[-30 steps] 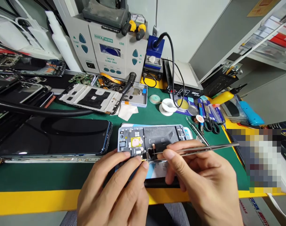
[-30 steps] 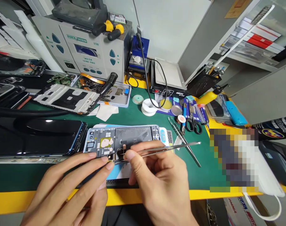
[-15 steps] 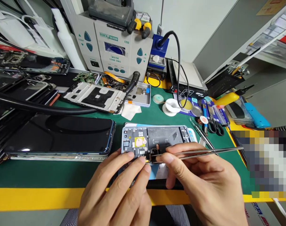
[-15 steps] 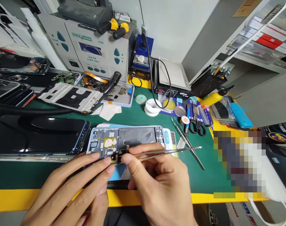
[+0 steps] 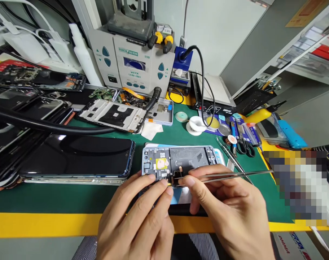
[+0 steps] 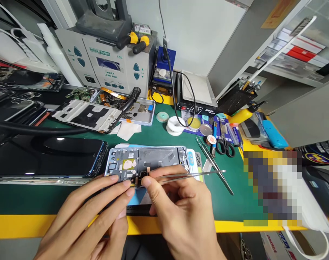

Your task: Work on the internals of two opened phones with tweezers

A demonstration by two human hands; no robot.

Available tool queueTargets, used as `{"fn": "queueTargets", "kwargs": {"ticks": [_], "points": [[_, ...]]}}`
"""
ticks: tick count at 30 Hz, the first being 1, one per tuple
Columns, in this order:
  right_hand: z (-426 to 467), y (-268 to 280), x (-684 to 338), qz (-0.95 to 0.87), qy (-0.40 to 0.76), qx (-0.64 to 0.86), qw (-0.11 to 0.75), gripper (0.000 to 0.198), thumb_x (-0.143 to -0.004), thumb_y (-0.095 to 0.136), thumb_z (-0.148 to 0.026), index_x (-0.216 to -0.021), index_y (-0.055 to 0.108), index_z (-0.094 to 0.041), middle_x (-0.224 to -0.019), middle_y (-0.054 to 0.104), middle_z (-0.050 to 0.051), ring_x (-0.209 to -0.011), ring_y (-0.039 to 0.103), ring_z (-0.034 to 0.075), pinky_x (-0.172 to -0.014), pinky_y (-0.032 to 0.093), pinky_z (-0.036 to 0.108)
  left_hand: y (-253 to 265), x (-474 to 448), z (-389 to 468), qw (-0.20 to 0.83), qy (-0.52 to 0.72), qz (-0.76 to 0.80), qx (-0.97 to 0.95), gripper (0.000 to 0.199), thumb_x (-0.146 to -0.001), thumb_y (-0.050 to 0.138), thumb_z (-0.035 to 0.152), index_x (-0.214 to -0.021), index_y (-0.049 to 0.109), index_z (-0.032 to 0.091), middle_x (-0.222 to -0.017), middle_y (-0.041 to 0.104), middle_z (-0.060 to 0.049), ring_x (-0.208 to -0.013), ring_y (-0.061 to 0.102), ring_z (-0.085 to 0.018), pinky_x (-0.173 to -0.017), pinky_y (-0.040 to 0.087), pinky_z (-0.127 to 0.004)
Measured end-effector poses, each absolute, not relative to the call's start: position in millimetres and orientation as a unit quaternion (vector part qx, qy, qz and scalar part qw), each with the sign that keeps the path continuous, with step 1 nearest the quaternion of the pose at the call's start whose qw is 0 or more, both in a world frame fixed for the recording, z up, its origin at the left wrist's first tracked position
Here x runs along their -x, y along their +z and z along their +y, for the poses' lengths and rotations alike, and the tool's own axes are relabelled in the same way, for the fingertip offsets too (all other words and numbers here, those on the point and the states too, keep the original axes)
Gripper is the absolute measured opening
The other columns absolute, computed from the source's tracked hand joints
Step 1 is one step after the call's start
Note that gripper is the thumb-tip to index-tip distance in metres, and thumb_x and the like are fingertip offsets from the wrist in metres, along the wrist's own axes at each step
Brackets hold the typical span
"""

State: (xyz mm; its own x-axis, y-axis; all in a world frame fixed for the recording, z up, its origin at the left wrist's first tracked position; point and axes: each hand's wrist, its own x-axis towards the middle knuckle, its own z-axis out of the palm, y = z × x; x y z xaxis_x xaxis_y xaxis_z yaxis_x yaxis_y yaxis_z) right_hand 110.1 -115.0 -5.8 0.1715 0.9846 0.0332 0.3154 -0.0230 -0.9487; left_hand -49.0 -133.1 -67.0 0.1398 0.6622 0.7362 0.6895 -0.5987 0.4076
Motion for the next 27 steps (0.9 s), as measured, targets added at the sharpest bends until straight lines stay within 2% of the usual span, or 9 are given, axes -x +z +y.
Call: {"fn": "queueTargets", "kwargs": {"ticks": [7, 12, 16, 21, 27], "points": [[-112.4, -4.8, -115.3, -0.531, 0.4, 0.598, 0.449, 0.036, -0.085, 0.077, -0.031, -0.052, 0.071, -0.018, -0.074, 0.075, 0.006, -0.041, 0.064, 0.011, -0.035, 0.053, 0.017, -62.8, 51.9, -131.5, 0.015, -0.487, -0.437, 0.756, 0.036, -0.071, 0.069, -0.006, -0.102, 0.075, 0.011, -0.102, 0.079, -0.005, -0.108, 0.069, -0.022, -0.098, 0.059, -0.039], [-114.9, -8.5, -115.2, -0.522, 0.402, 0.597, 0.458, 0.018, -0.085, 0.079, -0.029, -0.072, 0.077, -0.018, -0.071, 0.074, 0.005, -0.045, 0.067, 0.012, -0.039, 0.054, 0.016, -63.6, 51.8, -131.7, 0.012, -0.482, -0.434, 0.761, 0.036, -0.07, 0.069, -0.008, -0.101, 0.076, 0.01, -0.103, 0.079, -0.006, -0.108, 0.068, -0.023, -0.097, 0.059, -0.039], [-115.0, -7.3, -116.4, -0.517, 0.415, 0.591, 0.459, 0.011, -0.086, 0.078, -0.028, -0.08, 0.077, -0.018, -0.065, 0.072, 0.002, -0.045, 0.067, 0.012, -0.04, 0.052, 0.017, -64.0, 50.5, -130.6, 0.017, -0.496, -0.429, 0.755, 0.036, -0.07, 0.068, -0.009, -0.099, 0.076, 0.01, -0.1, 0.079, -0.006, -0.106, 0.069, -0.023, -0.095, 0.059, -0.038], [-115.2, -4.3, -118.9, -0.523, 0.392, 0.601, 0.459, 0.018, -0.085, 0.077, -0.028, -0.072, 0.074, -0.016, -0.075, 0.075, 0.005, -0.042, 0.065, 0.011, -0.036, 0.05, 0.018, -63.2, 49.0, -128.9, 0.02, -0.492, -0.423, 0.761, 0.039, -0.07, 0.067, -0.01, -0.102, 0.076, 0.01, -0.101, 0.079, -0.005, -0.105, 0.069, -0.023, -0.096, 0.059, -0.039], [-116.6, -9.1, -121.1, -0.526, 0.399, 0.6, 0.452, 0.015, -0.087, 0.076, -0.03, -0.077, 0.075, -0.019, -0.064, 0.071, 0.002, -0.044, 0.066, 0.013, -0.04, 0.05, 0.018, -62.4, 49.4, -131.1, 0.021, -0.501, -0.423, 0.755, 0.038, -0.07, 0.067, -0.011, -0.101, 0.076, 0.009, -0.101, 0.079, -0.006, -0.106, 0.069, -0.023, -0.095, 0.059, -0.039]]}}
